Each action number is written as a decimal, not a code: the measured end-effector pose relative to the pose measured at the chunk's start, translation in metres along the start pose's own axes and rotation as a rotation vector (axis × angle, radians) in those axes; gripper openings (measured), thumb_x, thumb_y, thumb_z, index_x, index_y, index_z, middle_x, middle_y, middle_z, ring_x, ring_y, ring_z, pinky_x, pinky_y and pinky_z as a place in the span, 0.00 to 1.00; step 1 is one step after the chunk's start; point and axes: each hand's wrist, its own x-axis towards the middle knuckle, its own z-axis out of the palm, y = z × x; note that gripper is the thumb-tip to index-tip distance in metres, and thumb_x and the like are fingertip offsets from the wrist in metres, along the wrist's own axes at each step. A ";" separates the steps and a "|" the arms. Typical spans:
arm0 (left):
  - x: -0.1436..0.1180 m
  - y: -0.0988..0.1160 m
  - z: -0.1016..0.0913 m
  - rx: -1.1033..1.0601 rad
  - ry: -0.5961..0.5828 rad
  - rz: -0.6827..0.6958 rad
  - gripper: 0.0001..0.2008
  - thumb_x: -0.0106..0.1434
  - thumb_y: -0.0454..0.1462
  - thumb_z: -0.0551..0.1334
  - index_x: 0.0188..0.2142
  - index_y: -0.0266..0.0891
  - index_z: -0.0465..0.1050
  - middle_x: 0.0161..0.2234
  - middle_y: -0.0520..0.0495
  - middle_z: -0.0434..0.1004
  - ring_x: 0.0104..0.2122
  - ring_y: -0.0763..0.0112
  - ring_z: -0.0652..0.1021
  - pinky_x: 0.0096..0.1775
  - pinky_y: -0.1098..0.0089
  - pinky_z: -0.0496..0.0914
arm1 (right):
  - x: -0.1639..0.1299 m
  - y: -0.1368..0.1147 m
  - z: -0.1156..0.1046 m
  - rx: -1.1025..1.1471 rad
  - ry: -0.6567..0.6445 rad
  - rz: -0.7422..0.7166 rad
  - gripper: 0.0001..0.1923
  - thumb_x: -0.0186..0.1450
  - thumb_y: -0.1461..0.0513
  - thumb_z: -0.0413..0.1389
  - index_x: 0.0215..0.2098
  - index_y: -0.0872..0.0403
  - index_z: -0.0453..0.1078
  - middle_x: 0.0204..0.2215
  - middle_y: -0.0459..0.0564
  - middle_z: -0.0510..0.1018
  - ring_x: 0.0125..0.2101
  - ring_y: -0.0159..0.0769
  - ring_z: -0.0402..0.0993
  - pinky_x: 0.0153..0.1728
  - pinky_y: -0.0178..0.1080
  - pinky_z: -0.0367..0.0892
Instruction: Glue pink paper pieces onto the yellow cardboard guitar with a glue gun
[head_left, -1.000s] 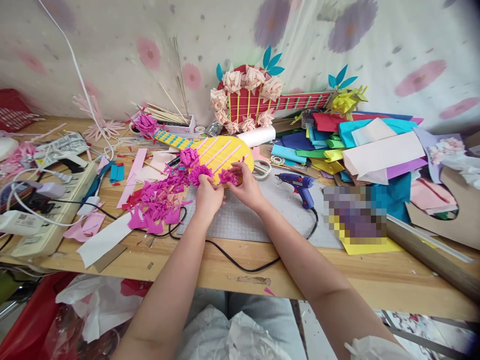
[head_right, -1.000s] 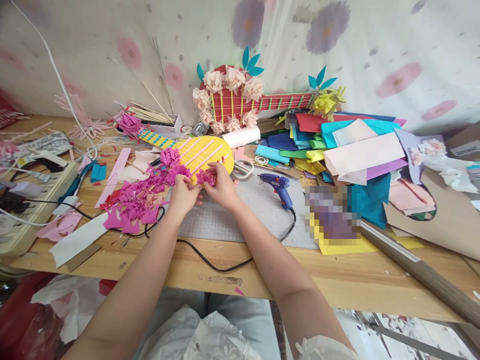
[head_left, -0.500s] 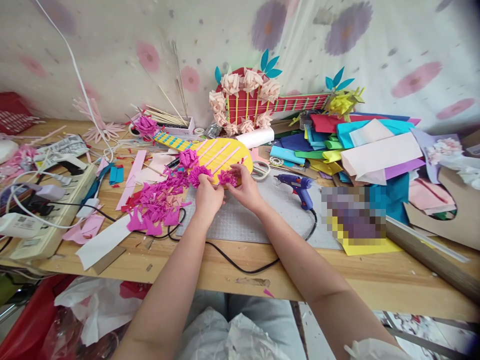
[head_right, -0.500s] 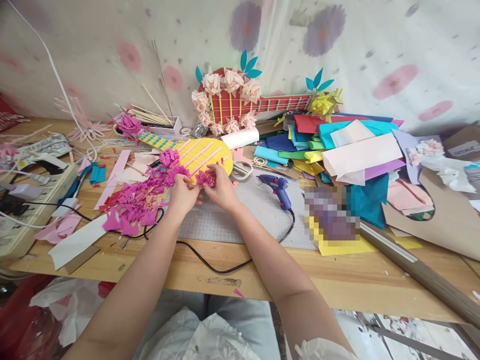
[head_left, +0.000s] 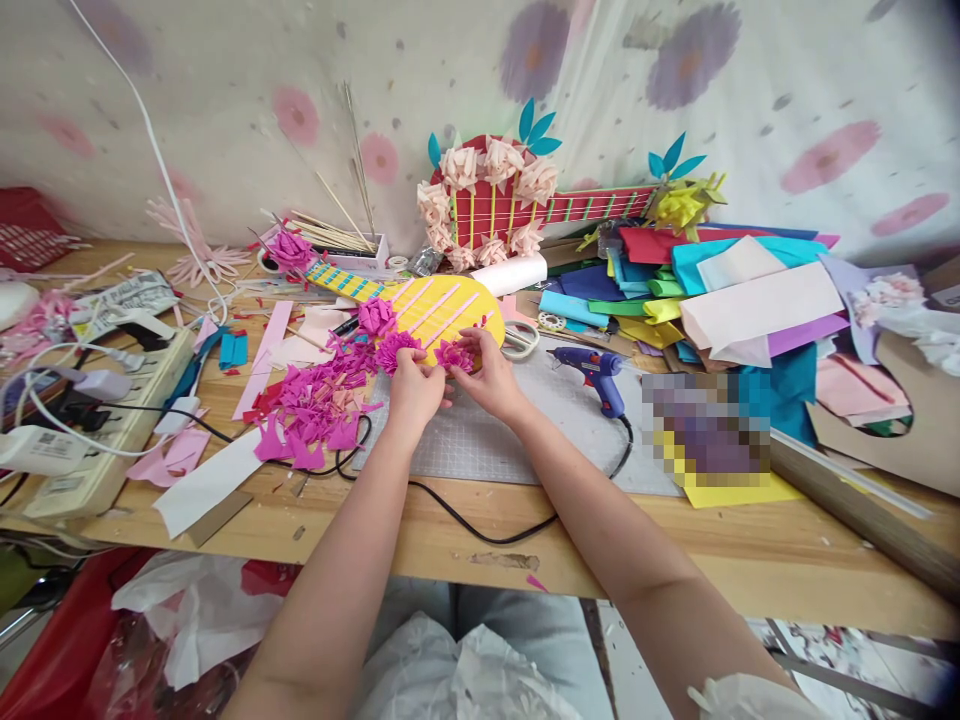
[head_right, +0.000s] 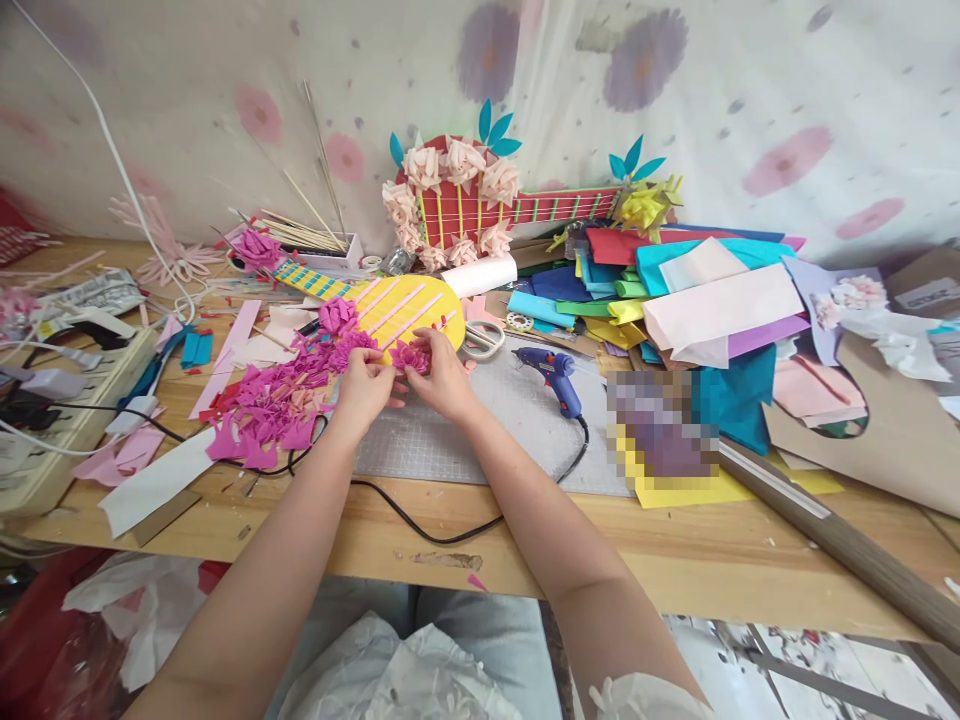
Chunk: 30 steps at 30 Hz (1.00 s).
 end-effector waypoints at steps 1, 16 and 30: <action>0.000 0.002 -0.001 -0.026 0.002 -0.019 0.12 0.57 0.30 0.55 0.38 0.41 0.53 0.27 0.53 0.69 0.20 0.73 0.77 0.20 0.71 0.74 | 0.000 0.000 0.000 0.001 0.002 -0.004 0.24 0.56 0.62 0.55 0.50 0.53 0.57 0.45 0.56 0.71 0.46 0.41 0.69 0.47 0.47 0.67; -0.002 0.012 -0.007 -0.104 0.029 -0.113 0.10 0.58 0.36 0.56 0.36 0.41 0.53 0.27 0.52 0.70 0.22 0.73 0.78 0.25 0.70 0.76 | 0.000 -0.002 -0.005 0.155 -0.016 0.008 0.17 0.61 0.58 0.50 0.49 0.51 0.57 0.42 0.53 0.70 0.44 0.38 0.69 0.48 0.46 0.65; -0.010 0.024 -0.018 -0.203 0.133 0.084 0.12 0.57 0.33 0.54 0.41 0.42 0.53 0.32 0.51 0.74 0.22 0.77 0.76 0.24 0.74 0.74 | -0.002 0.008 -0.048 0.113 0.135 0.083 0.15 0.60 0.58 0.51 0.46 0.50 0.60 0.42 0.52 0.72 0.42 0.38 0.70 0.46 0.46 0.66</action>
